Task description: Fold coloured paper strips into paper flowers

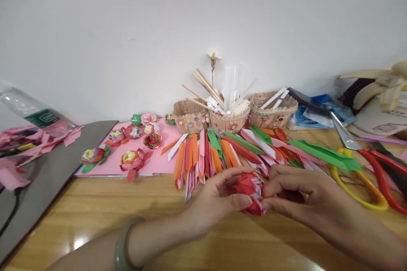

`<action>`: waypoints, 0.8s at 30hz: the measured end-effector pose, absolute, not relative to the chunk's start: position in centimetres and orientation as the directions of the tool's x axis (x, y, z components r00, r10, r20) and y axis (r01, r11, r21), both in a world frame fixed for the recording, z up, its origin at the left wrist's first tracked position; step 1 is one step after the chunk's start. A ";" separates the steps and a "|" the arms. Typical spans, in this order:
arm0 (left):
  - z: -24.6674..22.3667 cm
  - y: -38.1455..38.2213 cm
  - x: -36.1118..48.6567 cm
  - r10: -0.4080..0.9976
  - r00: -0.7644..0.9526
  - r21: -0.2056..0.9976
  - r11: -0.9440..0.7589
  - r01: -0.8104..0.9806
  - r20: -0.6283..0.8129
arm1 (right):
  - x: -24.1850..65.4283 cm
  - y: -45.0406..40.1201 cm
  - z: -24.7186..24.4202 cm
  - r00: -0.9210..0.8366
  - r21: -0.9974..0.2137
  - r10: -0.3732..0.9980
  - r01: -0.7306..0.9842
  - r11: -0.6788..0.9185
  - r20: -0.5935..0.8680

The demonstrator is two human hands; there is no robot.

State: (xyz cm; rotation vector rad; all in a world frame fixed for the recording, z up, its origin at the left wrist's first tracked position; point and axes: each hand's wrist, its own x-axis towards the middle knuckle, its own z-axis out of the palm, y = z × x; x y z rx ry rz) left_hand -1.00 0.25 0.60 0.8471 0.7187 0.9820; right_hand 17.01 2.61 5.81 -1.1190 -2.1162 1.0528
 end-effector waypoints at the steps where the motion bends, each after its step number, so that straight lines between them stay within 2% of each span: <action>1: 0.6 0.2 -1.0 0.912 0.387 0.861 0.302 -0.410 -0.136 | 17.0 2.6 5.8 -0.525 -0.819 0.846 0.442 0.365 0.093; 9: 0.3 0.3 -0.9 0.920 0.367 0.815 0.313 -0.487 -0.135 | 17.4 2.6 6.0 -0.559 -0.689 0.807 0.509 0.516 0.191; 16: 0.7 0.3 -0.9 0.932 0.331 0.809 0.305 -0.503 -0.146 | 17.0 1.9 4.6 -0.488 -0.453 0.720 0.563 0.691 0.493; 18: 0.6 0.3 -0.9 0.938 0.321 0.813 0.288 -0.506 -0.133 | 16.9 1.9 4.8 -0.492 -0.460 0.720 0.556 0.693 0.490; 24: 0.4 0.3 -0.9 0.938 0.317 0.817 0.292 -0.497 -0.142 | 16.9 2.1 5.5 -0.492 -0.612 0.805 0.538 0.580 0.330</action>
